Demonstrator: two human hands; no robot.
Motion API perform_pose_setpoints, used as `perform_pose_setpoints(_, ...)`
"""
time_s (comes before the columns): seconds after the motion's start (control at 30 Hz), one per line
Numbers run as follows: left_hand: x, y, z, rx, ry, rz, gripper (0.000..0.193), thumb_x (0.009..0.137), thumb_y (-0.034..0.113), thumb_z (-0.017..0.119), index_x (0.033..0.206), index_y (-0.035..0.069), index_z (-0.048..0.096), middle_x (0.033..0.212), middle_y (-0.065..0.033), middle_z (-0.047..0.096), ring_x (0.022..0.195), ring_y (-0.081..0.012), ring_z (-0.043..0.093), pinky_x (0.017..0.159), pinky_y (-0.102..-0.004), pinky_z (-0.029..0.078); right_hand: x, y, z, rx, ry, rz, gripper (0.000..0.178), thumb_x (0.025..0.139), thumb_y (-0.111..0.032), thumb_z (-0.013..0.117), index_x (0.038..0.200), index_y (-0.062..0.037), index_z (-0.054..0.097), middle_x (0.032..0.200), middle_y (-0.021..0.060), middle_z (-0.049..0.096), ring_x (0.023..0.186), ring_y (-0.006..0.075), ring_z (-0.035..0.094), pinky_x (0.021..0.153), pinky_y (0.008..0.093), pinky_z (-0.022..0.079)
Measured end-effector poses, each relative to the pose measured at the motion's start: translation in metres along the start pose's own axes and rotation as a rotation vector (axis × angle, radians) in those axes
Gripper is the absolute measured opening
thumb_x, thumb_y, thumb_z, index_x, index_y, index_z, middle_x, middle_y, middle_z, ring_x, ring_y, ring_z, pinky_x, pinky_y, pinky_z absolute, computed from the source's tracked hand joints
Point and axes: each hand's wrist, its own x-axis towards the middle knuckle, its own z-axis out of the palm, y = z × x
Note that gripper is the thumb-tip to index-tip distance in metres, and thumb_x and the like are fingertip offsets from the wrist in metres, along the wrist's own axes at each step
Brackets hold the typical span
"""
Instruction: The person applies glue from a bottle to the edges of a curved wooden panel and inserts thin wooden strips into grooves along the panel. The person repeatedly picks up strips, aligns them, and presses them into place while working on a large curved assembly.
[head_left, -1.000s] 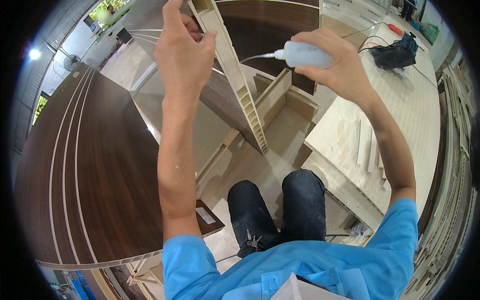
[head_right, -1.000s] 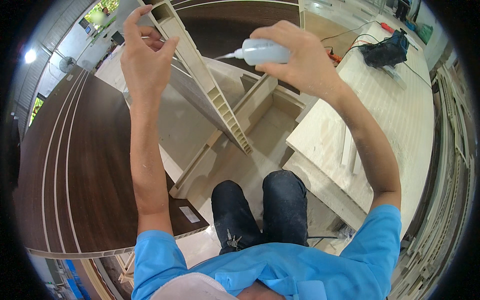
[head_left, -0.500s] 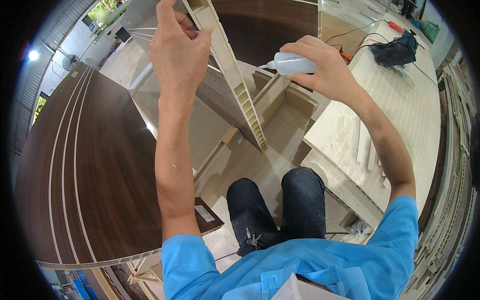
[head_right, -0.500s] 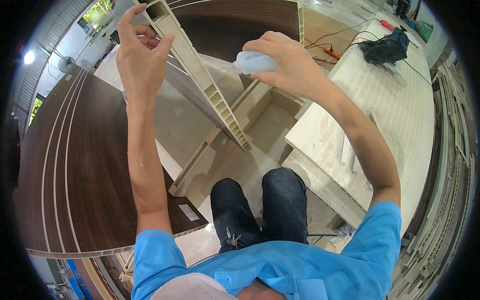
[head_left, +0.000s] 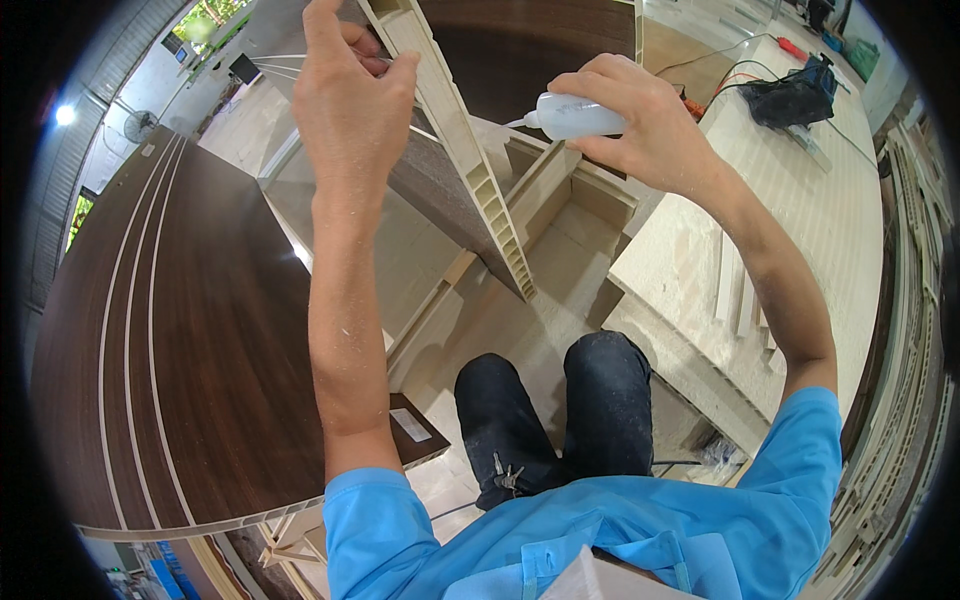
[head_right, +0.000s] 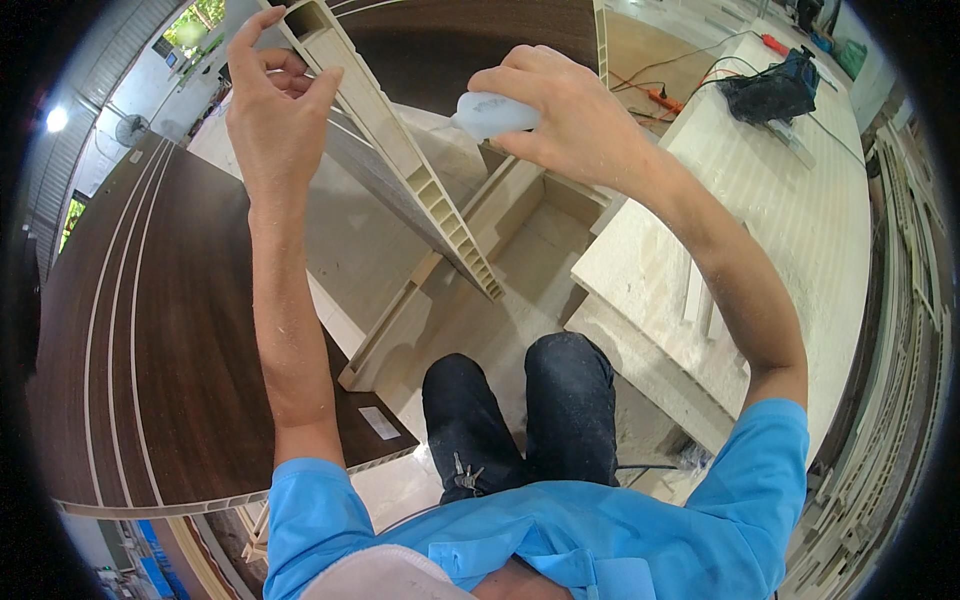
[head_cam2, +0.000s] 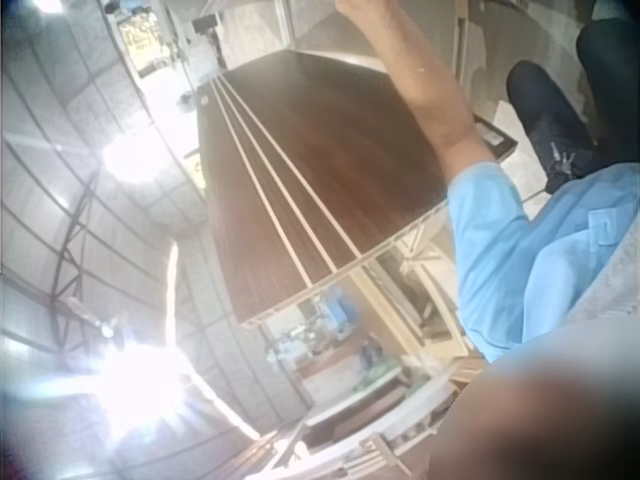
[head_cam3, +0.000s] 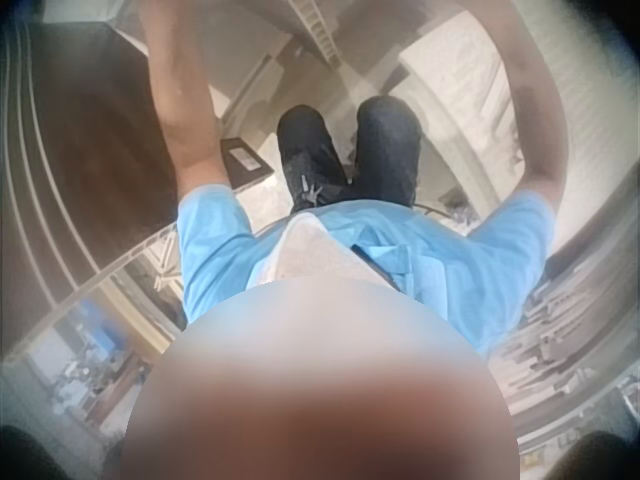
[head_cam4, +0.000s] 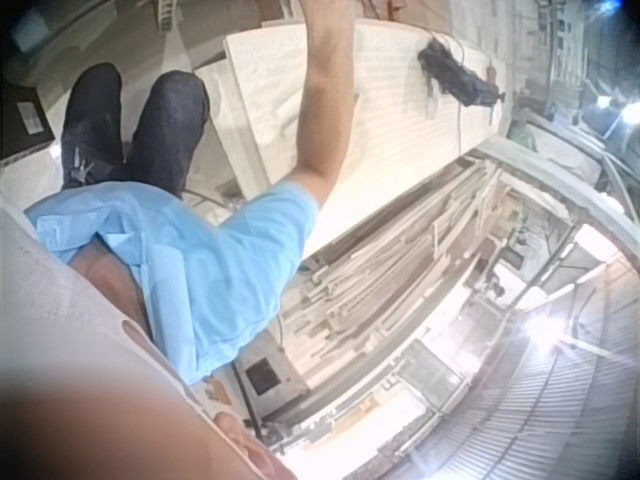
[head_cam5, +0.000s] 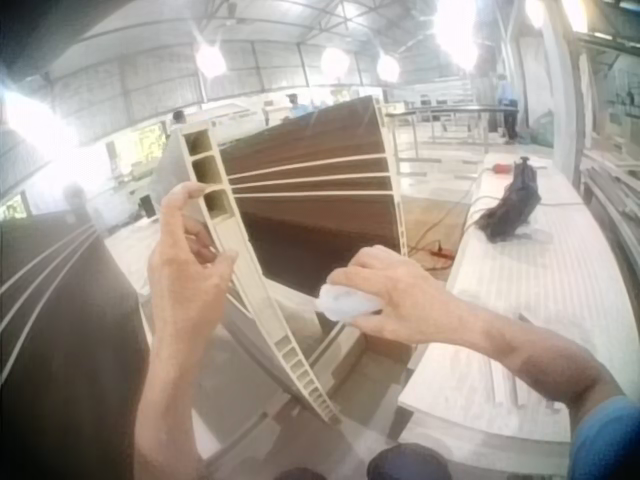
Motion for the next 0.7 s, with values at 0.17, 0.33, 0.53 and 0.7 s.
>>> perform_pose_setpoints(0.17,0.001,-0.01,-0.003,0.05,-0.037,0.028,0.074,0.082,-0.006,0.08,0.148,0.017,0.055,0.09,-0.0029,0.062,0.078,-0.0147,0.066,0.072,-0.0322,0.058,0.005,-0.003,-0.004,-0.012,0.035,-0.04,0.048,0.078,-0.006,0.08,0.125,-0.0067,0.072,0.112,0.0128,0.068,0.108,0.0338,0.067,0.094,0.0433,0.056)
perform_pose_setpoints(0.33,0.004,-0.021,-0.008,0.084,-0.093,0.029,0.071,0.083,0.007,0.085,0.147,0.017,0.057,0.095,-0.0015,0.07,0.079,-0.0117,0.071,0.073,-0.0308,0.058,0.01,-0.005,-0.008,-0.009,0.098,-0.051,0.048,0.077,-0.006,0.08,0.125,-0.0071,0.072,0.111,0.0122,0.068,0.107,0.0333,0.067,0.093,0.0434,0.056)
perform_pose_setpoints(0.53,0.006,-0.022,-0.009,0.111,-0.122,0.057,0.067,0.083,0.01,0.086,0.145,0.018,0.062,0.091,-0.0001,0.066,0.076,-0.0103,0.066,0.072,-0.0284,0.056,-0.003,-0.003,-0.011,0.102,0.173,0.081,0.05,0.081,-0.009,0.083,0.13,-0.01,0.071,0.118,0.0084,0.071,0.108,0.0279,0.07,0.094,0.0386,0.056)
perform_pose_setpoints(0.7,0.005,-0.02,-0.009,0.12,-0.136,0.059,0.067,0.083,0.002,0.082,0.144,0.019,0.062,0.09,-0.0016,0.063,0.078,-0.0127,0.065,0.074,-0.031,0.055,-0.044,-0.002,0.006,0.328,0.368,0.409,0.05,0.082,-0.022,0.088,0.126,-0.0066,0.071,0.121,0.01,0.074,0.108,0.0233,0.072,0.098,0.0358,0.055)
